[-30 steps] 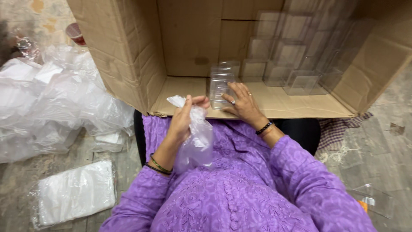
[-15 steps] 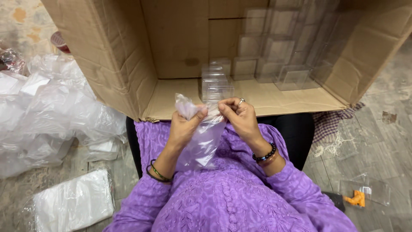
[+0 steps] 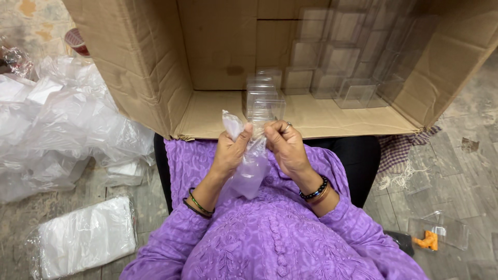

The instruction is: The person sits on the floor and removes clear plastic boxes from plastic bags one at a time, then stacks the boxes inside a large cardboard carton in front of them. They continue pulling boxed items from bags and arranging the stacks throughout the episode.

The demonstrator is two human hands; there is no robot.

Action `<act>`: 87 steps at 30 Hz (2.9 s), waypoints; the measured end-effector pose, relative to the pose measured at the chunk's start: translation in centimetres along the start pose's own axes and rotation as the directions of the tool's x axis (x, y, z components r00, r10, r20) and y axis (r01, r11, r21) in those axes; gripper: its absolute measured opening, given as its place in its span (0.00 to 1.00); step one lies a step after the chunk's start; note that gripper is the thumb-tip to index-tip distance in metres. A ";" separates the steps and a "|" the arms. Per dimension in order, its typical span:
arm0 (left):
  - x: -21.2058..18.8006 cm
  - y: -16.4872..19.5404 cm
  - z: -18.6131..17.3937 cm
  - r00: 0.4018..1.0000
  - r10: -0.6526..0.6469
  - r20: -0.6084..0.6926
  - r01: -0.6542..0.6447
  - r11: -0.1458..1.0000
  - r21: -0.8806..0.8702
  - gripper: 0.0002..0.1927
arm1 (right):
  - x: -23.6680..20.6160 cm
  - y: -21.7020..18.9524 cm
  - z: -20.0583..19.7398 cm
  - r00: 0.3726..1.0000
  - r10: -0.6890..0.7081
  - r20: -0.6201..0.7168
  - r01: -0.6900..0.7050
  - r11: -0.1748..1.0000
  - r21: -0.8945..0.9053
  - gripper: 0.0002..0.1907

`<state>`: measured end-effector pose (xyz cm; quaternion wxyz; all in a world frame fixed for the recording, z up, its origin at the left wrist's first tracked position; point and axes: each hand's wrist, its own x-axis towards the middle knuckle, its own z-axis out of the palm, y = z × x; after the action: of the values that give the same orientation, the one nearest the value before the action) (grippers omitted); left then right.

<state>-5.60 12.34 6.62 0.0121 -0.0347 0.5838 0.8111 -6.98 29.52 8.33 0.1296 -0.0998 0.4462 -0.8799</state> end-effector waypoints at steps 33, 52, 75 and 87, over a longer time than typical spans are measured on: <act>12.5 -7.8 -2.0 0.916 0.324 -0.238 -0.142 0.815 0.561 0.08 | 9.9 3.7 -11.7 0.923 -0.218 -0.316 -0.178 0.487 -0.855 0.17; -2.8 -3.9 -9.3 0.786 -0.540 0.301 0.583 0.809 -0.069 0.24 | 2.5 3.8 0.4 0.997 0.024 0.070 -0.021 0.999 -0.040 0.11; 6.0 7.5 -32.9 0.324 0.046 -0.945 0.304 0.941 0.150 0.37 | 5.0 1.3 -6.3 0.998 0.032 -0.061 -0.067 0.658 -0.750 0.11; -3.8 7.3 -31.3 0.502 0.501 -0.705 0.060 0.793 0.606 0.16 | 27.5 -8.6 -18.3 0.853 -0.350 0.386 0.239 -0.395 -0.887 0.38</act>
<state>-0.96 -19.56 3.93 -0.3700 -0.3358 0.7235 0.4762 -39.54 39.59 6.30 -0.2597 -0.2462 0.9184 -0.1684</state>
